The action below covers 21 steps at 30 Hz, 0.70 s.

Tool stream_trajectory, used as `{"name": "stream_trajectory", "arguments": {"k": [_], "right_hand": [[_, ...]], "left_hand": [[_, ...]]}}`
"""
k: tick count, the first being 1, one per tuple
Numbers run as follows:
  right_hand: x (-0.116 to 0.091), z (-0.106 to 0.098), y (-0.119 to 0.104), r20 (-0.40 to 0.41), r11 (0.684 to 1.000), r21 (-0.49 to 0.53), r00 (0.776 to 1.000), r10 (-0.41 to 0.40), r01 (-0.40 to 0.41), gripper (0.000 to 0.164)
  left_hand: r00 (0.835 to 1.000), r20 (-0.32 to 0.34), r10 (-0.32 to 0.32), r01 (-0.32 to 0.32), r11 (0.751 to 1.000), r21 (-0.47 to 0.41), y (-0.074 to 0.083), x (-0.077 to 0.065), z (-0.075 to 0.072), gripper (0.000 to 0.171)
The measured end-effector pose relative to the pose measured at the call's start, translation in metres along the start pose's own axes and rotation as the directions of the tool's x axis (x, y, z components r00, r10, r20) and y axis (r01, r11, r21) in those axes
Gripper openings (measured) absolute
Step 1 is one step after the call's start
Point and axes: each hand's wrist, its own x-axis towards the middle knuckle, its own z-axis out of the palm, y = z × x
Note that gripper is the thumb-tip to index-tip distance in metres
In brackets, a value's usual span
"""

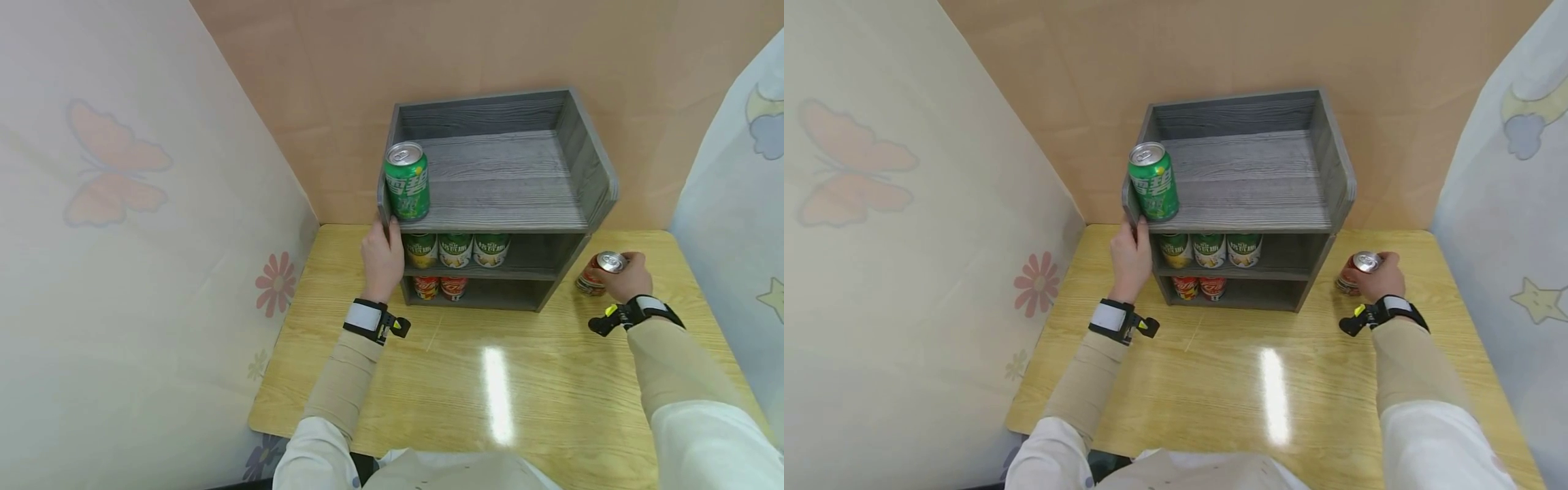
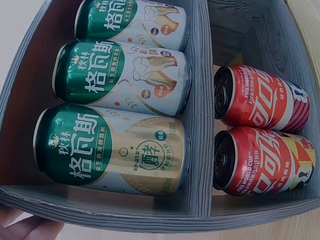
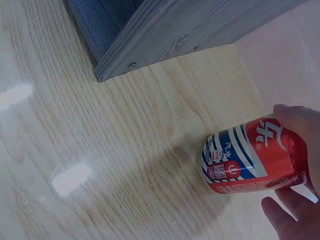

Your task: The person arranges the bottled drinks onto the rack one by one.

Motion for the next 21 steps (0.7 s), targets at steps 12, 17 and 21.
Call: {"name": "stream_trajectory", "arguments": {"k": [12, 17, 21], "right_hand": [[-0.002, 0.0, 0.0, 0.121, 0.984, -0.092, 0.982, -0.142, 0.154, 0.078], [-0.007, 0.003, -0.002, 0.162, 0.973, -0.088, 0.966, -0.199, 0.215, 0.073], [-0.012, 0.005, -0.002, 0.167, 0.959, -0.097, 0.954, -0.249, 0.267, 0.071]], "left_hand": [[1.0, -0.001, -0.006, 0.006, 1.0, 0.004, 0.0, -0.001, 0.0, 0.032], [1.0, 0.003, -0.008, 0.008, 1.0, -0.001, 0.001, -0.001, -0.001, 0.033], [1.0, 0.008, -0.011, 0.011, 1.0, -0.003, 0.001, -0.001, -0.001, 0.034]]}}
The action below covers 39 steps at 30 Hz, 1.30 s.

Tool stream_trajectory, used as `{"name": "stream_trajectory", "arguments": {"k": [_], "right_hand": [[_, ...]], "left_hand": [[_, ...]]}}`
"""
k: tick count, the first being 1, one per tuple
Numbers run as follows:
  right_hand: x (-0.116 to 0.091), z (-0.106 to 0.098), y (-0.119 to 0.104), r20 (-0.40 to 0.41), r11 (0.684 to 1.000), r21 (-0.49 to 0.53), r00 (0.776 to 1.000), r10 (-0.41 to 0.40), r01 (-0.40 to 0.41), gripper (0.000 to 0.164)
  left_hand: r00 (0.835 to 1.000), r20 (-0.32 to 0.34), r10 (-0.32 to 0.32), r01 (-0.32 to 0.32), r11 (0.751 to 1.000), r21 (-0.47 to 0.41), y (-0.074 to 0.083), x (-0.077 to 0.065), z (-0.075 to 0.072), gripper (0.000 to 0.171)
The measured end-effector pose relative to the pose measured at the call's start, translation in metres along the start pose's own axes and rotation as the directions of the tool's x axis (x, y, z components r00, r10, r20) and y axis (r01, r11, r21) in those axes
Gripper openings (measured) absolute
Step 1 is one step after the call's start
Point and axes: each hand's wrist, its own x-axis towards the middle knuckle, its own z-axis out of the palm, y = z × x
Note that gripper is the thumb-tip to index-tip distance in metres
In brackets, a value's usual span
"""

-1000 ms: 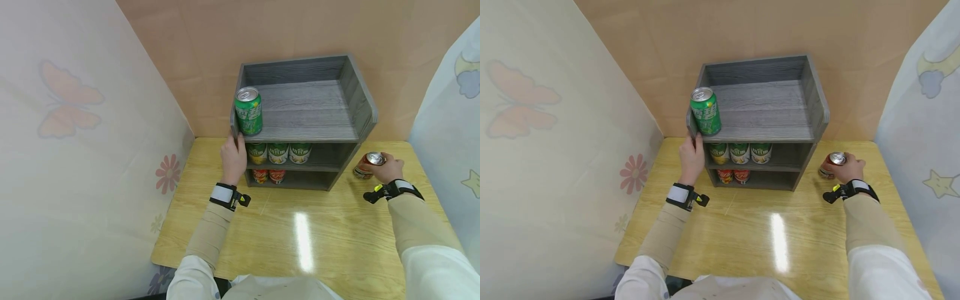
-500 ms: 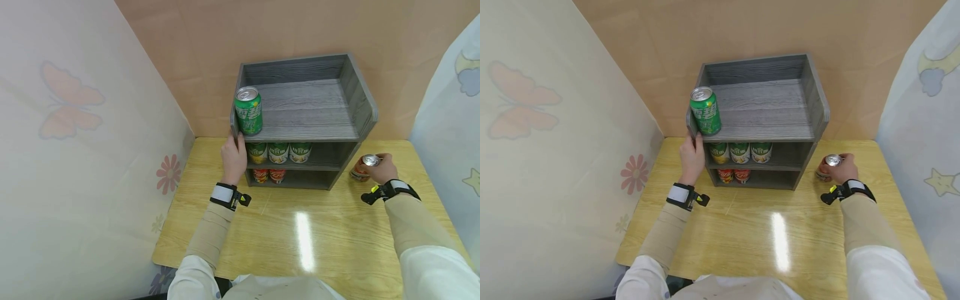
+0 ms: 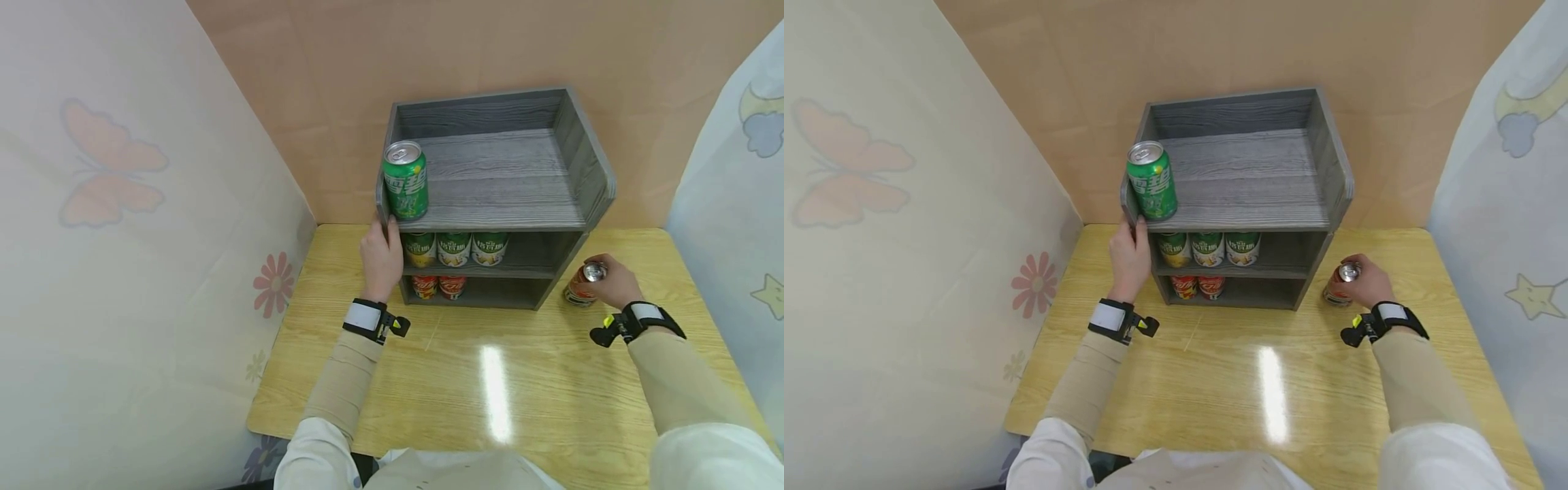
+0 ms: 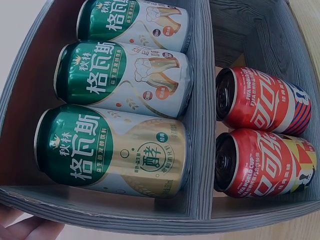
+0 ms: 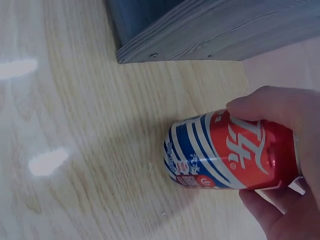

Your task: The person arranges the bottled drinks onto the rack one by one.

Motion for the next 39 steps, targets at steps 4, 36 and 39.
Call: {"name": "stream_trajectory", "arguments": {"k": [4, 36, 39], "right_hand": [[-0.006, 0.003, 0.0, 0.005, 1.0, 0.017, 1.0, -0.012, 0.012, 0.078], [-0.062, 0.038, 0.002, -0.183, 0.989, 0.113, 0.98, -0.076, 0.098, 0.083], [-0.065, 0.039, 0.0, -0.185, 0.988, 0.136, 0.982, -0.043, 0.069, 0.081]], "left_hand": [[1.0, 0.007, -0.005, 0.005, 1.0, -0.003, 0.0, 0.0, 0.0, 0.034], [1.0, 0.01, -0.02, 0.02, 1.0, -0.007, 0.003, 0.0, -0.001, 0.033], [1.0, 0.012, -0.025, 0.025, 1.0, -0.001, 0.004, 0.0, -0.002, 0.033]]}}
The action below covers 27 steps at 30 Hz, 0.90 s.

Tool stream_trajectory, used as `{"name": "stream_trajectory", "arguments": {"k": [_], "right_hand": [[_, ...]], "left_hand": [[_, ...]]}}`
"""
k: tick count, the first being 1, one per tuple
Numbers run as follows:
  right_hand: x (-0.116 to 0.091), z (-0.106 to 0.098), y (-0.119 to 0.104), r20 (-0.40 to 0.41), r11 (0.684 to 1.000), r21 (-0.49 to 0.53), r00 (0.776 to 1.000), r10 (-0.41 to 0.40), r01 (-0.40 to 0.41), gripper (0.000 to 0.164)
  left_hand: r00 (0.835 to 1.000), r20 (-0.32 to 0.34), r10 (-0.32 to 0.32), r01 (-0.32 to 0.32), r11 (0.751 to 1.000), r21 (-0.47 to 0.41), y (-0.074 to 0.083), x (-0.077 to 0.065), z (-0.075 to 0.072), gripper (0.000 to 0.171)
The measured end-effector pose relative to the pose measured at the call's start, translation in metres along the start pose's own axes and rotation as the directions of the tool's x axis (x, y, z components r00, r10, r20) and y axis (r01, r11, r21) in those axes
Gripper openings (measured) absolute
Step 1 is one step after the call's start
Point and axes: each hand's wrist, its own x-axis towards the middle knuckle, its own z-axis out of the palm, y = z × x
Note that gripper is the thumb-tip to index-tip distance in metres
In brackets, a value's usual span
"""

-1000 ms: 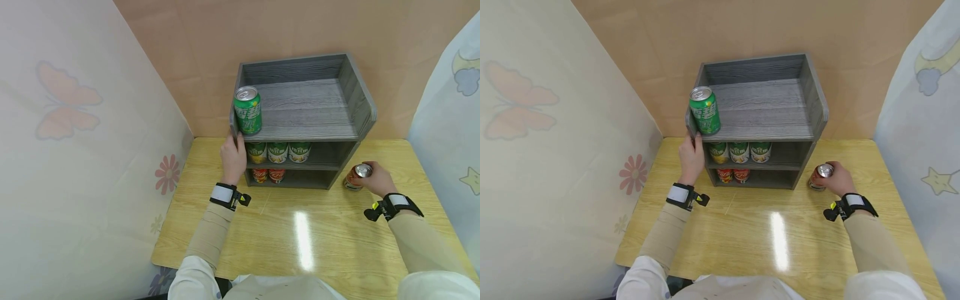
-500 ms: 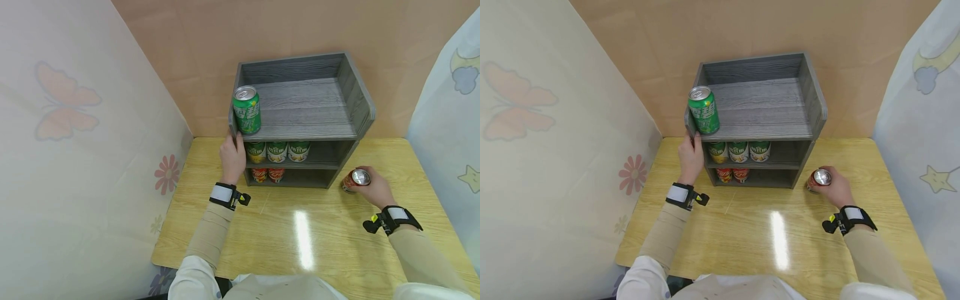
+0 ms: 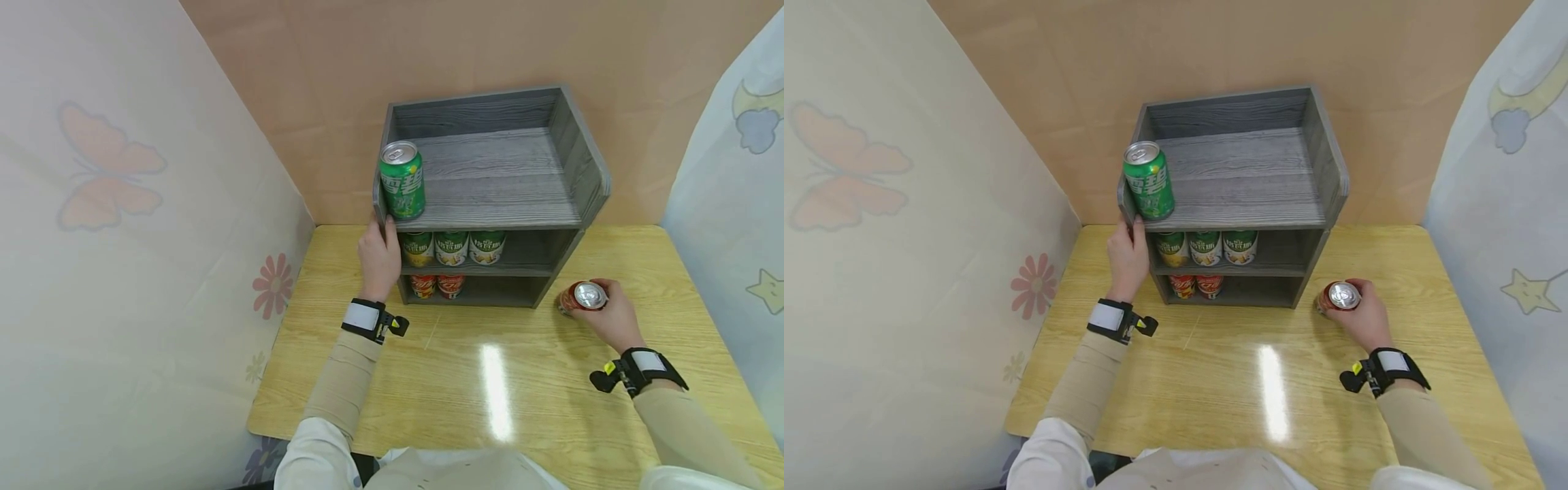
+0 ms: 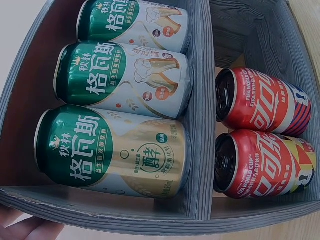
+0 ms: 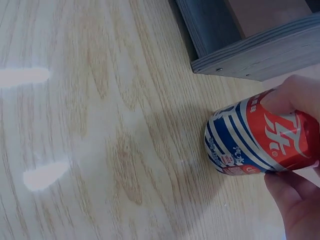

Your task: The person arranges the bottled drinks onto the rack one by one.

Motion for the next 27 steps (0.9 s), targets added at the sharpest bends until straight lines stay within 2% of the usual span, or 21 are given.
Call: {"name": "stream_trajectory", "arguments": {"k": [3, 11, 19, 27], "right_hand": [[-0.003, 0.0, 0.0, -0.006, 1.0, -0.005, 1.0, 0.001, -0.001, 0.076], [-0.01, -0.005, 0.003, -0.003, 1.0, 0.003, 1.0, 0.001, -0.001, 0.077], [-0.019, -0.011, -0.003, 0.003, 1.0, 0.025, 1.0, -0.018, 0.018, 0.076], [-0.024, -0.016, -0.014, 0.013, 0.998, 0.046, 0.999, -0.051, 0.051, 0.074]], "left_hand": [[1.0, -0.003, 0.0, 0.0, 1.0, -0.001, 0.0, 0.0, -0.001, 0.033], [1.0, 0.001, 0.0, 0.0, 1.0, -0.007, 0.001, 0.0, -0.001, 0.034], [1.0, 0.008, -0.001, 0.001, 1.0, -0.007, 0.0, 0.0, -0.001, 0.034], [1.0, -0.015, 0.024, -0.024, 1.0, -0.006, 0.0, 0.001, 0.0, 0.032]]}}
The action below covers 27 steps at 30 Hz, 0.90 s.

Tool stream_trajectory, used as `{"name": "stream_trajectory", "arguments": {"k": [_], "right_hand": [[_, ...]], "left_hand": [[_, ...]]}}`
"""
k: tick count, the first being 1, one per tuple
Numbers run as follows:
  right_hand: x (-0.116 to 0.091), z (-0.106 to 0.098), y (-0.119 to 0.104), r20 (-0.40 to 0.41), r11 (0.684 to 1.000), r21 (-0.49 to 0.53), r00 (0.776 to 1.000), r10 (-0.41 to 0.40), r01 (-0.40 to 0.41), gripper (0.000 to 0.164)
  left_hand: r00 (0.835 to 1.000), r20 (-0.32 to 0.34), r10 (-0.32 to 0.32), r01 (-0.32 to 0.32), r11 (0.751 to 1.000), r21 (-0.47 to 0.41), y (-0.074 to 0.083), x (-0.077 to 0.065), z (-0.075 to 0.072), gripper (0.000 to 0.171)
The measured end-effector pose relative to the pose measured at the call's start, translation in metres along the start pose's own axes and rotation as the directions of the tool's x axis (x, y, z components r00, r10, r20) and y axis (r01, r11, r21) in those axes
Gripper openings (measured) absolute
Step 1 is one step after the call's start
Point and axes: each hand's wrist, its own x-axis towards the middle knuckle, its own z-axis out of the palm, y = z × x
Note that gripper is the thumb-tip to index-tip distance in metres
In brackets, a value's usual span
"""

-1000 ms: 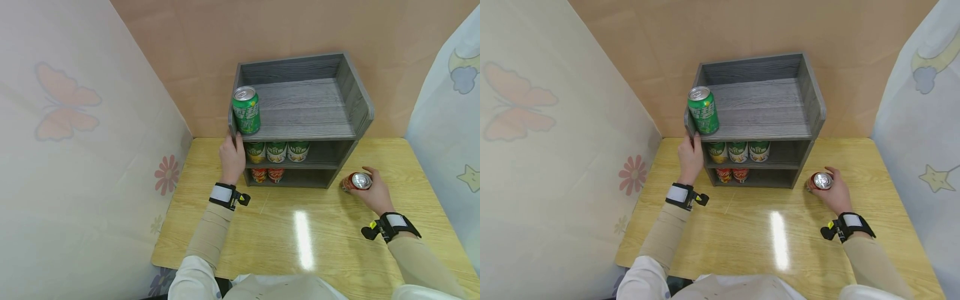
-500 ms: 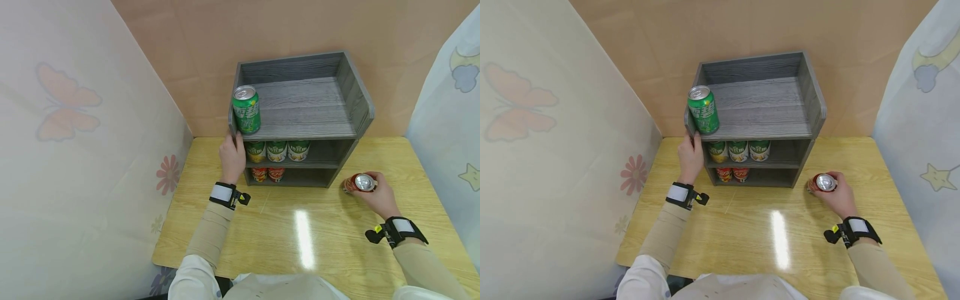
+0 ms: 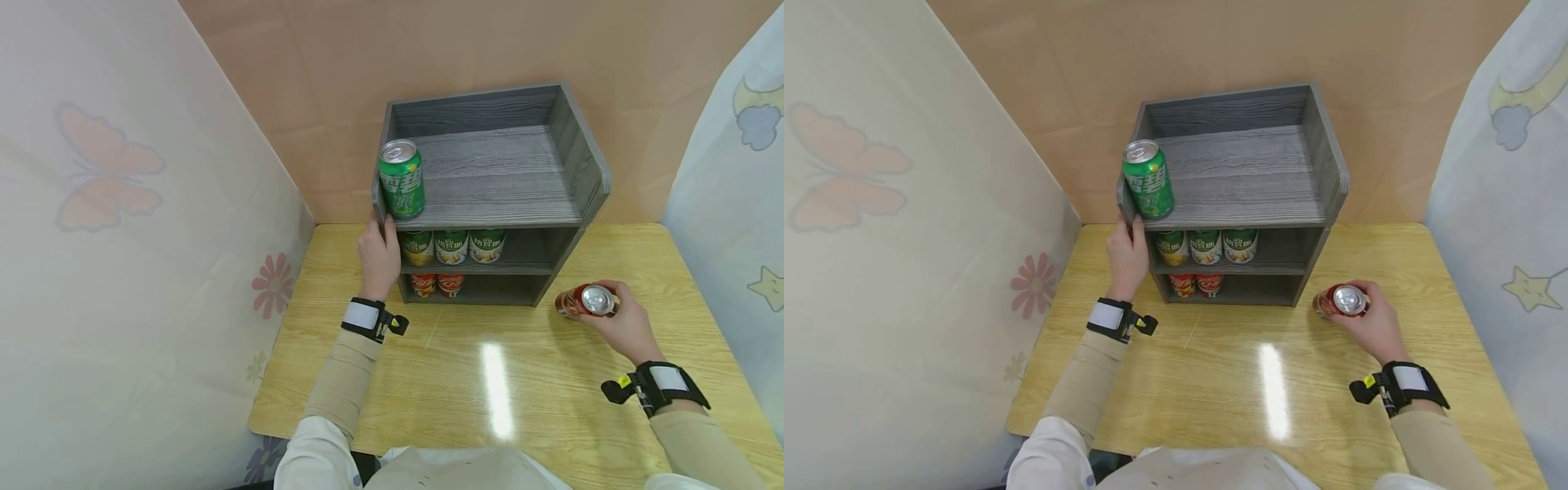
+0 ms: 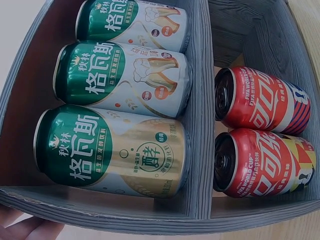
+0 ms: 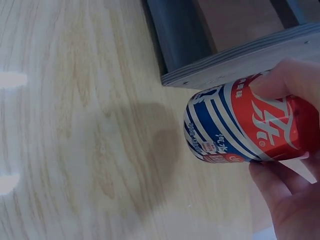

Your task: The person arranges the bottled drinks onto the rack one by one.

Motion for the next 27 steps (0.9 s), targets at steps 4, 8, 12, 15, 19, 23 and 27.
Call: {"name": "stream_trajectory", "arguments": {"k": [4, 8, 12, 15, 19, 23, 27], "right_hand": [[0.0, -0.002, -0.009, 0.017, 0.999, -0.008, 0.999, -0.035, 0.035, 0.072], [-0.001, -0.004, -0.02, 0.04, 0.998, -0.007, 0.997, -0.069, 0.069, 0.072], [-0.003, -0.003, -0.029, 0.052, 0.996, 0.007, 0.995, -0.086, 0.086, 0.071], [-0.006, -0.002, -0.033, 0.05, 0.995, 0.004, 0.994, -0.099, 0.099, 0.071], [-0.009, -0.002, -0.038, 0.048, 0.992, 0.007, 0.99, -0.13, 0.13, 0.071], [-0.012, -0.001, -0.044, 0.054, 0.988, 0.007, 0.986, -0.156, 0.156, 0.071], [-0.013, 0.003, -0.051, 0.062, 0.986, 0.015, 0.984, -0.168, 0.167, 0.072]], "left_hand": [[1.0, 0.001, -0.007, 0.007, 1.0, 0.001, 0.0, 0.0, 0.0, 0.032], [1.0, 0.01, -0.023, 0.023, 1.0, 0.007, 0.0, -0.001, 0.0, 0.034], [0.999, 0.017, -0.03, 0.03, 1.0, 0.007, 0.0, 0.0, 0.0, 0.034], [0.999, 0.02, -0.028, 0.028, 1.0, 0.005, -0.001, 0.0, 0.0, 0.034], [1.0, 0.02, -0.022, 0.022, 1.0, 0.004, -0.003, -0.001, 0.001, 0.034], [1.0, 0.015, -0.016, 0.016, 1.0, 0.003, -0.003, 0.0, 0.001, 0.033], [1.0, 0.01, -0.01, 0.01, 1.0, -0.001, -0.002, 0.0, 0.001, 0.033]]}}
